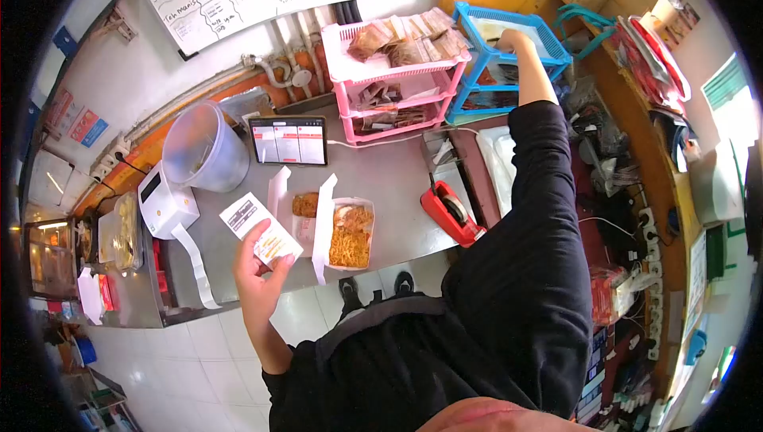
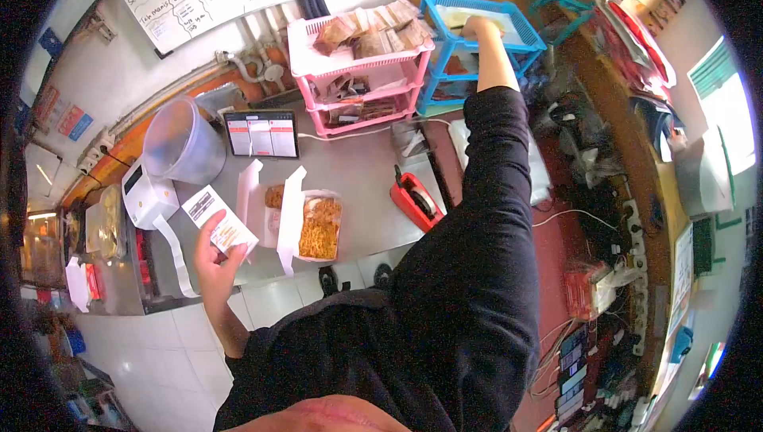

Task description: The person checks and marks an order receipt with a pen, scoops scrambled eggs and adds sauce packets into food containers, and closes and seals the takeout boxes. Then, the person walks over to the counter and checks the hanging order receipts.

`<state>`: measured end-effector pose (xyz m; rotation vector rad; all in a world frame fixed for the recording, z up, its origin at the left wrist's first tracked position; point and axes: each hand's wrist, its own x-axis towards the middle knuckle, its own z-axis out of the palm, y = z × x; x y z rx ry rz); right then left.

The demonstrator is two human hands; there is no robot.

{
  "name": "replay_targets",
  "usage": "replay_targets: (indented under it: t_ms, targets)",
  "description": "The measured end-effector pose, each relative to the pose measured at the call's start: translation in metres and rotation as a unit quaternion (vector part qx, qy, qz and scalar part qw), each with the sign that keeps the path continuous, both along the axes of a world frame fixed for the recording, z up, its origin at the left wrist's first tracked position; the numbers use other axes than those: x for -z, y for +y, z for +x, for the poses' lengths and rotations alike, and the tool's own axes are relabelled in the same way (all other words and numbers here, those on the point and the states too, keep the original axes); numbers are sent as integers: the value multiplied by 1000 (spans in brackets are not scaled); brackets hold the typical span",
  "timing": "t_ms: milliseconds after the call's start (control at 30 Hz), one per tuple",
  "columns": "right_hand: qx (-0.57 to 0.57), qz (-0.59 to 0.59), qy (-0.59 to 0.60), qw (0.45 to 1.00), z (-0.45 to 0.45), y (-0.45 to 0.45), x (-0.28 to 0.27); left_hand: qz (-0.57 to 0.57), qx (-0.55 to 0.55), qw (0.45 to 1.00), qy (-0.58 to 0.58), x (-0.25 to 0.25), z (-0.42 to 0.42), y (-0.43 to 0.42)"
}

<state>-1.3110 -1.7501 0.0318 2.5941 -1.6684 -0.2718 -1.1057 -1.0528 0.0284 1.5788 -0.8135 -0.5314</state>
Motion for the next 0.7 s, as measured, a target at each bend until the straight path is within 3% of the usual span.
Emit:
replay_targets:
  t_ms: [33,67,100,133,167,233,300,367,400,433,533,567,600,633,700]
  targets:
    - [4,57,17,998,4,8,-3,9,-8,1000,10,4,-4,3]
    - [49,99,-44,993,1,-12,7,22,-17,999,15,5,-3,5]
    - [35,-9,-64,997,-1,27,-20,25,-28,999,-3,6,-5,8]
    - [103,-186,-204,956,-2,61,-27,10,-45,999,-6,8,-7,13]
    - [59,-254,-272,926,-4,79,-26,-7,-68,998,-12,14,-6,18]
    - [-110,-236,-503,824,7,192,-15,-30,-135,990,-32,29,-5,28]
    - [-251,-67,-607,751,27,289,52,15,-177,984,-16,37,-10,46]
    - [-324,195,-465,800,55,370,129,15,-213,976,-34,55,-18,64]
    - [-369,160,-401,823,70,406,162,22,-223,973,-48,58,-25,72]
    - [-318,200,-346,860,91,415,212,28,-235,970,-58,62,-33,80]
    - [-359,215,-271,867,123,404,299,100,-336,934,-64,76,-54,113]
    - [-408,245,-397,785,119,400,313,120,-383,912,-84,80,-65,134]
    - [-423,231,-393,783,123,388,324,96,-424,900,-31,84,-74,153]
    - [-422,239,-335,808,124,396,291,67,-475,877,10,89,-85,172]
    - [-403,50,-371,835,130,419,244,145,-530,835,-34,78,-109,215]
